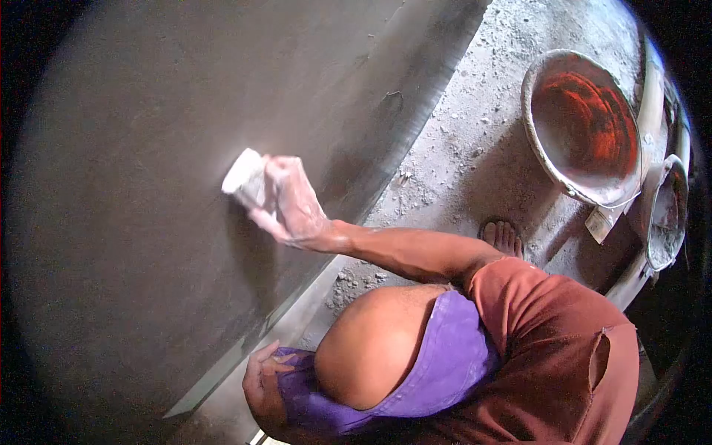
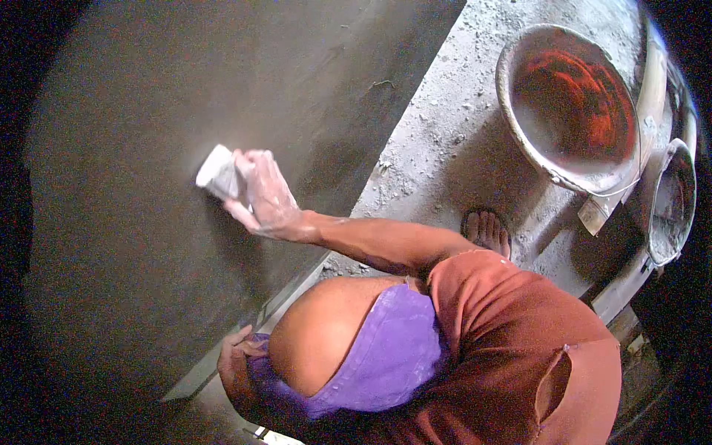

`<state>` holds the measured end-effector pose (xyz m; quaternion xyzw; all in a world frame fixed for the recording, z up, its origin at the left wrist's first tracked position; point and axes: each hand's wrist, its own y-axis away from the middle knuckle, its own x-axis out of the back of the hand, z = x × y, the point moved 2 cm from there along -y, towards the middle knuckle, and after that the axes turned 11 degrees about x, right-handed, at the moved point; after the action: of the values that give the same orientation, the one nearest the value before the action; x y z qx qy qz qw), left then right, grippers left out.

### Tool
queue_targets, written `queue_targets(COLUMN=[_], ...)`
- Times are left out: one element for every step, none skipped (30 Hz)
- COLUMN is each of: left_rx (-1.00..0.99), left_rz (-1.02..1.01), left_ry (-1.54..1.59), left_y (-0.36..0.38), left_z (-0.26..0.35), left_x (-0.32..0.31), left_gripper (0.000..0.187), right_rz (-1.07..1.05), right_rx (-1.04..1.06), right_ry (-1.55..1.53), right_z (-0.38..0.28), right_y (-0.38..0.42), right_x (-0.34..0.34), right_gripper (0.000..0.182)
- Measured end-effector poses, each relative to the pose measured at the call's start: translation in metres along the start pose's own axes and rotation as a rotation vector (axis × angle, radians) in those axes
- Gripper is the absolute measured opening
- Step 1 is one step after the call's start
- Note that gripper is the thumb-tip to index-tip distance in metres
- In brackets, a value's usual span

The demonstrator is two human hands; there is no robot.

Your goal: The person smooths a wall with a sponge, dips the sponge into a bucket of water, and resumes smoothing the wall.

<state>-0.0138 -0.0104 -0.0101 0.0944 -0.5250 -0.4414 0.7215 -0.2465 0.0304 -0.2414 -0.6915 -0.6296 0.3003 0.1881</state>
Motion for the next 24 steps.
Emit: queue_targets(left_rx=[-0.006, -0.018, -0.040, -0.097, -0.132, -0.142, -0.130, -0.168, -0.188, -0.209, -0.177, -0.150, -0.126, -0.103, -0.076, -0.075, -0.117, -0.162, -0.164, -0.129, -0.095, -0.097, -0.097, -0.103], left_rz=[0.040, 0.082, 0.082, 0.063, 0.034, 0.076, 0.073, 0.116, 0.139, 0.162, 0.142, 0.121, 0.097, 0.073, 0.049, 0.048, 0.042, 0.042, 0.052, 0.051, 0.044, 0.037, 0.061, 0.088], left_ry=[0.004, 0.010, 0.029, 0.014, -0.015, -0.028, -0.029, 0.004, 0.021, 0.038, 0.024, 0.011, -0.002, -0.018, -0.035, -0.046, -0.050, -0.049, -0.046, 0.033, 0.112, 0.112, 0.100, 0.087], left_y=[0.000, -0.001, -0.004, -0.009, -0.007, -0.002, 0.002, 0.005, 0.006, 0.006, 0.005, 0.003, -0.002, -0.005, -0.006, -0.009, -0.015, -0.017, -0.014, -0.009, -0.007, -0.003, 0.000, -0.001], left_z=[0.007, 0.013, 0.011, 0.008, 0.003, -0.005, -0.011, -0.014, -0.013, -0.011, -0.006, 0.002, 0.010, 0.017, 0.021, 0.016, 0.007, 0.001, -0.001, -0.005, -0.009, -0.013, -0.015, -0.014], left_x=[-0.003, -0.002, -0.004, -0.006, -0.006, -0.003, -0.005, -0.008, -0.008, -0.009, -0.008, -0.008, -0.009, -0.008, -0.007, -0.004, -0.001, 0.003, 0.004, 0.005, 0.005, 0.006, 0.007, 0.007], left_gripper=[0.082, 0.078, 0.078, 0.077, 0.075, 0.073, 0.073, 0.071, 0.071, 0.070, 0.070, 0.069, 0.069, 0.069, 0.068, 0.068, 0.071, 0.074, 0.074, 0.072, 0.070, 0.070, 0.075, 0.080], right_rz=[-0.090, -0.049, -0.007, 0.157, 0.246, 0.335, 0.365, 0.346, 0.327, 0.316, 0.305, 0.307, 0.310, 0.166, 0.022, 0.030, 0.071, 0.110, 0.209, 0.315, 0.424, 0.436, 0.441, 0.433], right_rx=[-0.023, 0.087, 0.058, 0.070, -0.071, -0.212, -0.257, -0.301, -0.338, -0.300, -0.265, -0.220, -0.172, -0.075, 0.019, 0.011, 0.053, 0.102, -0.025, -0.153, -0.273, -0.284, -0.288, -0.271], right_ry=[-0.072, -0.104, -0.031, 0.105, 0.124, 0.129, 0.155, 0.100, 0.043, 0.070, 0.098, 0.052, 0.008, 0.026, 0.044, 0.045, 0.001, -0.046, -0.049, -0.064, -0.089, 0.064, 0.267, 0.232], right_z=[-0.004, 0.006, 0.022, 0.061, 0.086, 0.111, 0.139, 0.150, 0.148, 0.136, 0.104, 0.074, 0.046, 0.024, 0.010, 0.010, 0.012, 0.016, 0.040, 0.063, 0.087, 0.121, 0.144, 0.145], right_y=[0.000, -0.007, -0.026, -0.042, -0.057, -0.071, -0.074, -0.071, -0.077, -0.070, -0.062, -0.050, -0.039, -0.027, -0.021, -0.020, -0.020, -0.025, -0.043, -0.061, -0.078, -0.089, -0.093, -0.094], right_x=[0.005, 0.021, 0.047, 0.057, 0.074, 0.092, 0.103, 0.101, 0.099, 0.088, 0.069, 0.046, 0.031, 0.024, 0.021, 0.024, 0.029, 0.036, 0.052, 0.069, 0.085, 0.104, 0.111, 0.107], right_gripper=[0.079, 0.077, 0.077, 0.080, 0.075, 0.070, 0.069, 0.069, 0.070, 0.072, 0.074, 0.074, 0.075, 0.076, 0.077, 0.077, 0.077, 0.077, 0.076, 0.074, 0.073, 0.073, 0.074, 0.075])
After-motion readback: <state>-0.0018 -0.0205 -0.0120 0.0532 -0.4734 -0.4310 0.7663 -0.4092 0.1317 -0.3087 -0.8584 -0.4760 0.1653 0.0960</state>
